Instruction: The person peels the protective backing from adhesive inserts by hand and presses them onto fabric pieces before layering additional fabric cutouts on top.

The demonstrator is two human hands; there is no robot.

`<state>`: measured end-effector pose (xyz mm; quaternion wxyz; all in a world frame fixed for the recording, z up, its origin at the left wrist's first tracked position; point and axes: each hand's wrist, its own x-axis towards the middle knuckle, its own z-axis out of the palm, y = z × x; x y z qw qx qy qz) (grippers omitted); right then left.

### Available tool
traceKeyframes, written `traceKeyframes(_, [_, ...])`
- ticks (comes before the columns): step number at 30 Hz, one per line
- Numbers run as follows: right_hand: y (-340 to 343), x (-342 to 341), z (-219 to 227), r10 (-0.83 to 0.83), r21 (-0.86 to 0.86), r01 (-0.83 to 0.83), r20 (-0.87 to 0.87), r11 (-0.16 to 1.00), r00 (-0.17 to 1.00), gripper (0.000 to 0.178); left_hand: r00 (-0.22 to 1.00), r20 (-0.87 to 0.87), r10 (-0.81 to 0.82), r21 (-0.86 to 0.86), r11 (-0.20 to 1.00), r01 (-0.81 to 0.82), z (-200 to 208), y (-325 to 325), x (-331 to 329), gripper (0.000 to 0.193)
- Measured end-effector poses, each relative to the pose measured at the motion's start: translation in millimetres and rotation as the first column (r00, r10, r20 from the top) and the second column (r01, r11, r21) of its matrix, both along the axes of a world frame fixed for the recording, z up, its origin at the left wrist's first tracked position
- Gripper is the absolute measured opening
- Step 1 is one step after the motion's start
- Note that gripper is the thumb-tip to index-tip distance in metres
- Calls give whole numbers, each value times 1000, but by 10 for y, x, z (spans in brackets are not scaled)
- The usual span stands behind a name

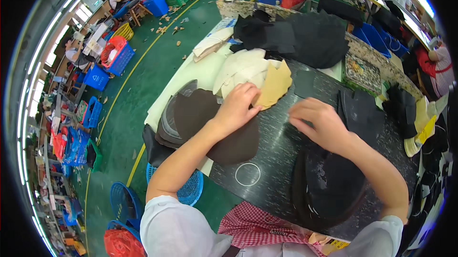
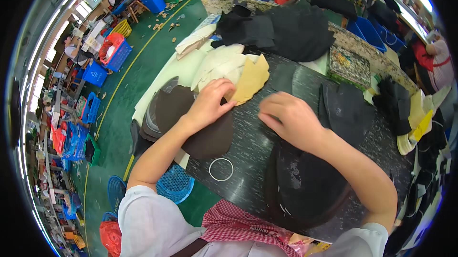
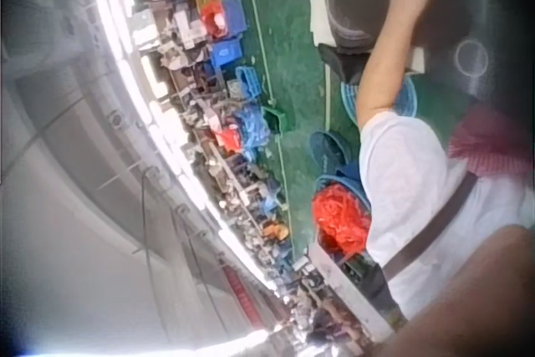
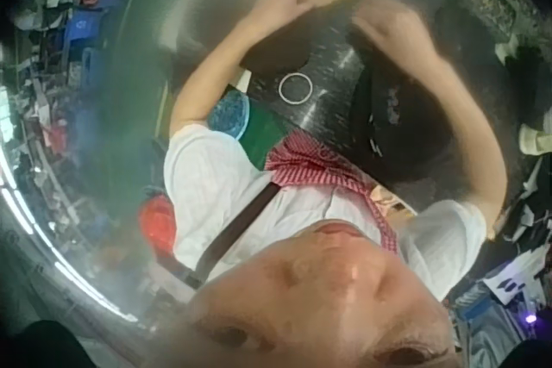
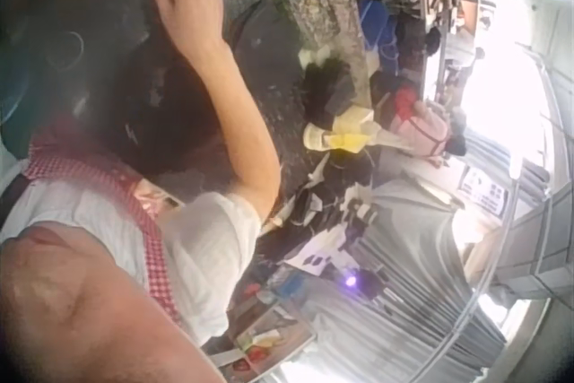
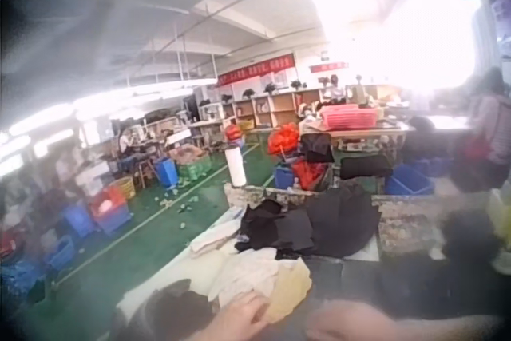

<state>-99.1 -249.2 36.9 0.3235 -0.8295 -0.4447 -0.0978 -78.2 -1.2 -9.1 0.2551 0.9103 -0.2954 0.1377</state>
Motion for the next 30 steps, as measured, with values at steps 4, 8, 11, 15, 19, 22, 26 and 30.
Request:
traceKeyframes(4, [593, 431, -351, -24, -274, 71, 169, 959, 985, 9, 957, -278, 83, -178, 975, -136, 82, -30, -49, 39])
traceKeyframes(8, [697, 482, -407, 0, -488, 115, 229, 865, 973, 9, 956, -290, 41, -289, 949, -128, 33, 96, 35, 42])
traceKeyframes(11, [656, 556, -302, -35, -362, 42, 25, 931, 999, 14, 938, -348, -9, -308, 946, -105, 84, 146, -32, 48])
traceKeyframes(15, [723, 619, -226, 49, -433, 9, 122, 901, 991, 15, 936, -350, -41, -348, 933, -89, 107, 197, -50, 53])
traceKeyframes(19, [699, 606, -239, 98, -516, 31, 222, 856, 970, 12, 985, -164, 53, -206, 975, -87, 176, 178, -139, 43])
traceKeyframes(22, [717, 494, -332, 37, -466, 80, 236, 881, 971, 13, 999, -4, -37, -81, 996, 36, 158, 132, -275, 34])
traceKeyframes(26, [763, 523, -435, -114, -318, 175, 201, 932, 973, 16, 993, 55, -106, -16, 994, 108, 61, -24, -350, 24])
traceKeyframes(30, [283, 948, -178, -519, 317, 644, -396, 697, 757, 14, 998, -16, -62, 29, 998, 63, 26, -20, -344, 25])
